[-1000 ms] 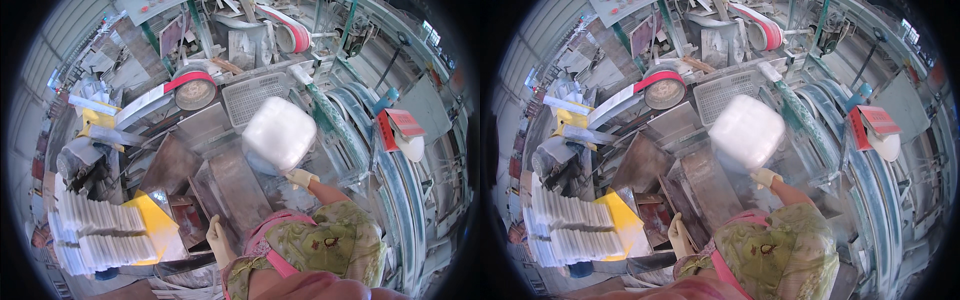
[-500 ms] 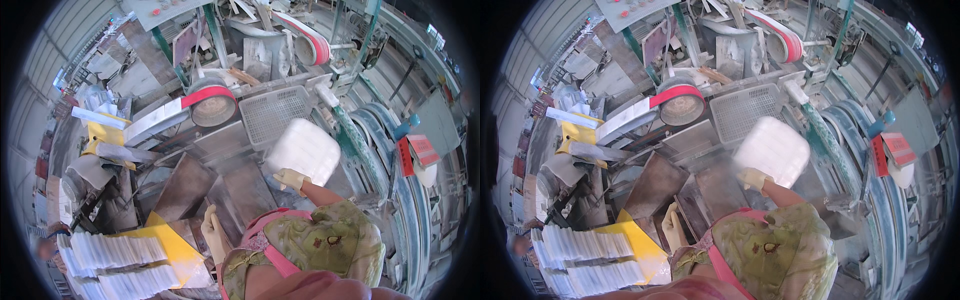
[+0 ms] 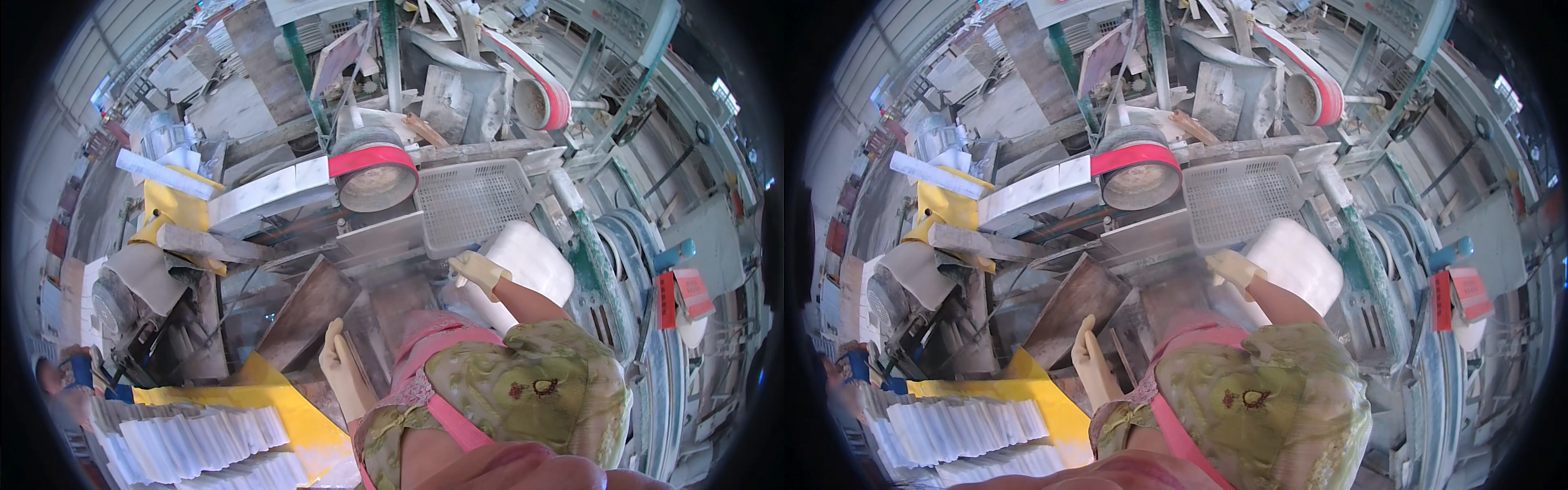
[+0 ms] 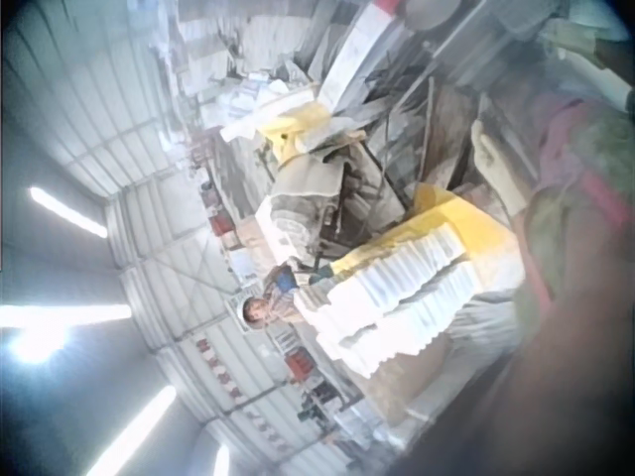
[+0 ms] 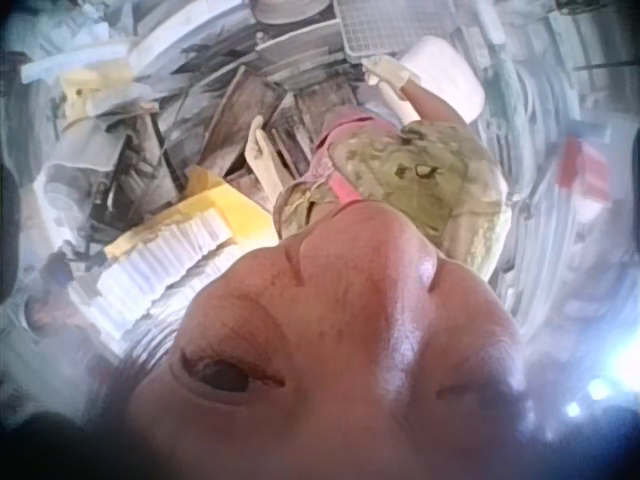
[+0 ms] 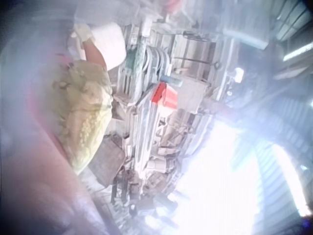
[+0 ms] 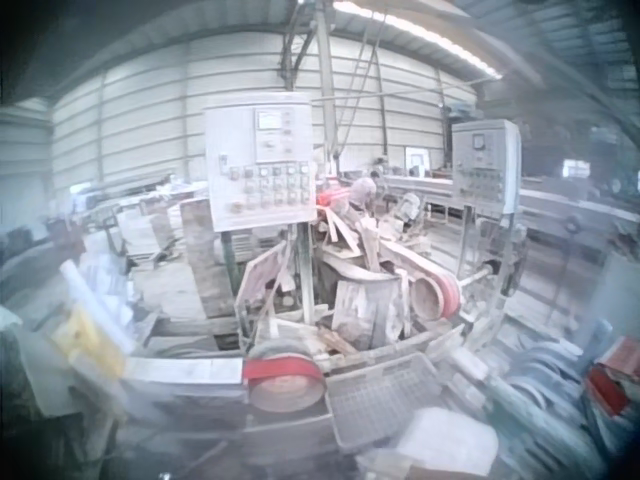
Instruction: The person repeatedly picks up white rectangular plaster pieces from a yellow tray and stacks them on a nearby pile. The hands move quickly between the tray and the stack, handling the pieces one at a time.
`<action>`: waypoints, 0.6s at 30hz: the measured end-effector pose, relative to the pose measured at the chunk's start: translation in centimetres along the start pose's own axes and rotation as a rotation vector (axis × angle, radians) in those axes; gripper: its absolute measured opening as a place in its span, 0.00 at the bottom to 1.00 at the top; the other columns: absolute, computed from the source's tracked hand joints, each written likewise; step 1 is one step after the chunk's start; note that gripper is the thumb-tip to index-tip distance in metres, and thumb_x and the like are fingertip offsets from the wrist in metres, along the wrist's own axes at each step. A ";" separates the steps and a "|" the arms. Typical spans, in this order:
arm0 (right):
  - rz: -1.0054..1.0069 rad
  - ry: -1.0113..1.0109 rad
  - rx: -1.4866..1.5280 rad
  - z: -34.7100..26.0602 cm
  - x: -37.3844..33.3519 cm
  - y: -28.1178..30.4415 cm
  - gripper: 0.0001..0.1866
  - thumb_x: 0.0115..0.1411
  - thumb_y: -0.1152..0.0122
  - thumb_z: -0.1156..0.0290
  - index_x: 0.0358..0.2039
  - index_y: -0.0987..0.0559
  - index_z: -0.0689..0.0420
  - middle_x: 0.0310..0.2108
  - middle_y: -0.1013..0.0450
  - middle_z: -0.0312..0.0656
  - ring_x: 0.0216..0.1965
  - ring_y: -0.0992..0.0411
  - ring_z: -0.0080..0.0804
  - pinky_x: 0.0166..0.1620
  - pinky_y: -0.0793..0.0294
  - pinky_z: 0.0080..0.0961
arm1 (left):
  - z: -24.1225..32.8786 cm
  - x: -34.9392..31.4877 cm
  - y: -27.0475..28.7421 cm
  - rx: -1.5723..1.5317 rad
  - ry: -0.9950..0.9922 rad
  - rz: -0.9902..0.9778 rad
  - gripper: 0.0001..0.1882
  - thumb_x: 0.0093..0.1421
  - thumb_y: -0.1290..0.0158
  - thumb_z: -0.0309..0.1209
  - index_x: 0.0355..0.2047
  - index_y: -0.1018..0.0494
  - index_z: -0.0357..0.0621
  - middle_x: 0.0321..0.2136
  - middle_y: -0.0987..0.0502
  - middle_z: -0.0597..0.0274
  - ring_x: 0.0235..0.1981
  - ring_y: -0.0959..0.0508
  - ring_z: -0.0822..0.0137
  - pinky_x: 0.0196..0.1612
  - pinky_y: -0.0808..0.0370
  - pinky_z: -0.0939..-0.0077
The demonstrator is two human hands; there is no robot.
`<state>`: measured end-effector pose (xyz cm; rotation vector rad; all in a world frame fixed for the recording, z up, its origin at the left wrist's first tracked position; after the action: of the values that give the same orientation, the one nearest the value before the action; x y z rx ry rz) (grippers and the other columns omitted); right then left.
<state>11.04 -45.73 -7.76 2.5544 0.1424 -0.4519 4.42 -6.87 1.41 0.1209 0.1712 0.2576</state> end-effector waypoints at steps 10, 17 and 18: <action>0.029 0.274 0.213 -13.5 13.3 -0.8 0.24 0.71 0.50 0.53 0.42 0.18 0.63 0.28 0.20 0.44 0.34 0.23 0.37 0.44 0.26 0.33 | 2.7 1.9 1.8 -0.138 0.175 0.248 0.19 0.77 0.57 0.38 0.60 0.26 0.44 0.54 0.22 0.64 0.23 0.23 0.79 0.21 0.27 0.88; -0.072 0.406 0.191 -18.8 27.6 1.8 0.21 0.68 0.38 0.56 0.49 0.18 0.61 0.32 0.18 0.41 0.36 0.19 0.34 0.46 0.22 0.34 | 7.4 9.0 -0.9 0.123 -0.072 0.315 0.21 0.75 0.56 0.33 0.58 0.26 0.29 0.57 0.22 0.47 0.61 0.25 0.58 0.67 0.35 0.67; -0.008 0.455 0.363 -18.5 27.7 2.8 0.22 0.74 0.50 0.52 0.44 0.15 0.57 0.21 0.21 0.38 0.31 0.21 0.25 0.43 0.22 0.30 | 8.1 9.8 -1.5 0.137 -0.111 0.295 0.21 0.75 0.56 0.33 0.58 0.26 0.29 0.57 0.22 0.47 0.61 0.25 0.58 0.67 0.34 0.67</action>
<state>42.97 -38.09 -1.15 2.9780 0.2530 0.1249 15.64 -6.53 7.67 0.2964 0.0593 0.5321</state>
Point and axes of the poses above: each hand's wrist, its own x-axis towards the middle knuckle, its own y-axis out of the back of the hand, z = x × y, the point moved 5 cm from there along x, towards the middle knuckle
